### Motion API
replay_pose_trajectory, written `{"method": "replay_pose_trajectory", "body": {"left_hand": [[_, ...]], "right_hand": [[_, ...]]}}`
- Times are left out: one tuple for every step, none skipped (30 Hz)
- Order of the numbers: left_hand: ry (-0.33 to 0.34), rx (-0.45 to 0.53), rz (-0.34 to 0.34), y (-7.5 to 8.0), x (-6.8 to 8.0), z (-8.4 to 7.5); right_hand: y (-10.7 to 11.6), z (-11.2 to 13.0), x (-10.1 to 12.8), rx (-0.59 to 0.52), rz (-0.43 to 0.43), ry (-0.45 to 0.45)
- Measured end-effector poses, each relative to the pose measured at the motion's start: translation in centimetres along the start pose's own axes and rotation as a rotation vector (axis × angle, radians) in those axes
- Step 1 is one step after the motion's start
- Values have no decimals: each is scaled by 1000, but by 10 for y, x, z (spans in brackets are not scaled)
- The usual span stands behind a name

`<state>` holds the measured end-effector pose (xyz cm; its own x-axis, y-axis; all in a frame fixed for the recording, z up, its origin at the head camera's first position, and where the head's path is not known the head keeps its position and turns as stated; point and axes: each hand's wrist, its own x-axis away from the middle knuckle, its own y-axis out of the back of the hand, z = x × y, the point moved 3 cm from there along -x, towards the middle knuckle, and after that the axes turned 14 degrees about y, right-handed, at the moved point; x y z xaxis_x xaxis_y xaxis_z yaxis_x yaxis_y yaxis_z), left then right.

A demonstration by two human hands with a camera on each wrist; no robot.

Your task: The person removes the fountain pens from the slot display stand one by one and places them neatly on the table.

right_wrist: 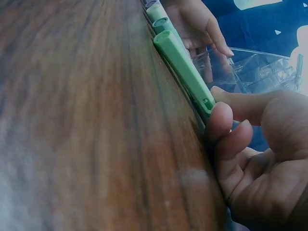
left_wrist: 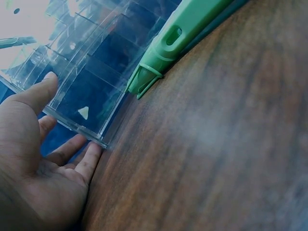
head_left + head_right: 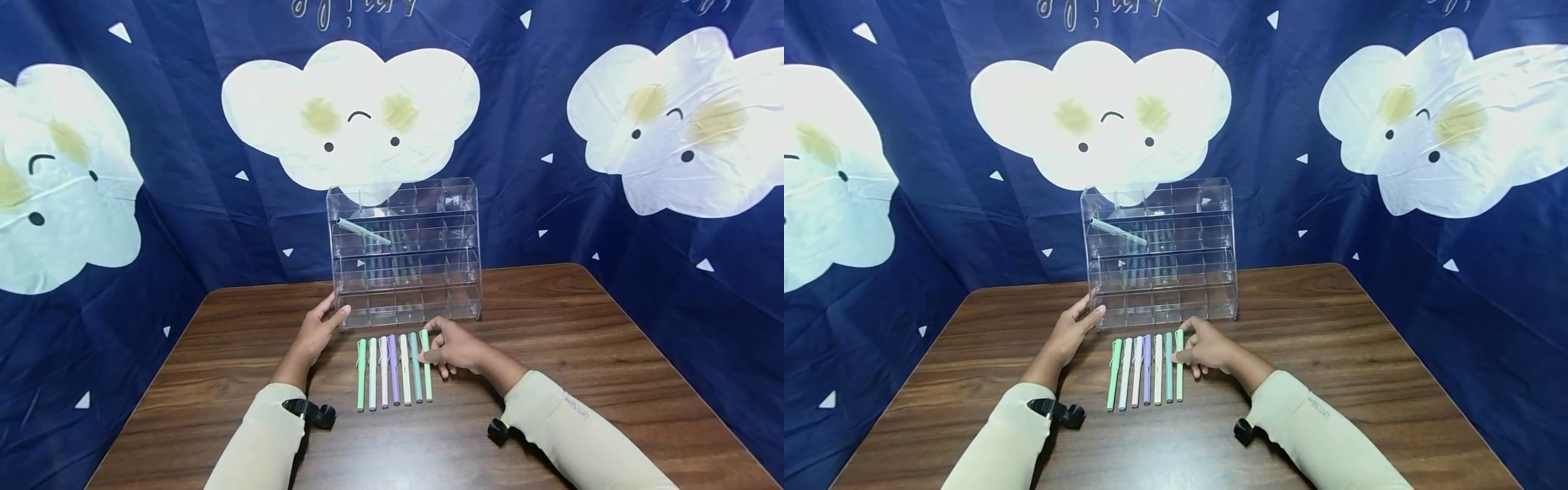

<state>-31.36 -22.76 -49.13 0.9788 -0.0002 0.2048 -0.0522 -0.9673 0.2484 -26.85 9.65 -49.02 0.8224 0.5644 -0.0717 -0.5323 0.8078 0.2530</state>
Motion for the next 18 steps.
{"method": "replay_pose_trajectory", "body": {"left_hand": [[0,-1,-2,0,0,0],[1,0,-3,0,1,-1],[2,0,-7,0,1,-1],[2,0,-8,0,2,-1],[3,-1,-9,0,1,-1],[3,-2,-10,-1,1,-1],[3,-1,-13,-1,1,-1],[4,0,-14,-1,0,-1],[2,1,-15,-1,0,0],[0,0,-14,-1,0,-1],[-1,1,-14,-1,0,-1],[-1,4,-14,0,0,-1],[-1,6,-14,0,0,-1],[-1,9,-12,0,1,-1],[0,9,-10,1,1,-1],[1,10,-8,1,1,-1],[2,10,-7,0,1,-1],[3,10,-7,0,0,-1]], "right_hand": [[0,0,0,-6,-5,-3],[0,-1,0,-12,-9,-8],[0,-1,0,-18,-10,-14],[0,-2,-1,-24,-12,-17],[0,-3,-1,-31,-13,-21],[0,-3,-1,-35,-15,-23],[0,-3,-1,-38,-14,-22],[0,-3,-1,-40,-14,-20],[0,-4,-1,-41,-16,-21],[0,-4,-1,-42,-18,-22],[0,-4,-1,-44,-19,-25],[0,-3,-1,-44,-18,-27],[0,-3,-1,-45,-19,-28],[0,-3,-1,-46,-20,-33],[0,-3,-2,-45,-22,-37],[0,-3,-2,-44,-22,-37],[0,-3,-2,-44,-22,-37],[0,-3,-2,-43,-23,-37]]}}
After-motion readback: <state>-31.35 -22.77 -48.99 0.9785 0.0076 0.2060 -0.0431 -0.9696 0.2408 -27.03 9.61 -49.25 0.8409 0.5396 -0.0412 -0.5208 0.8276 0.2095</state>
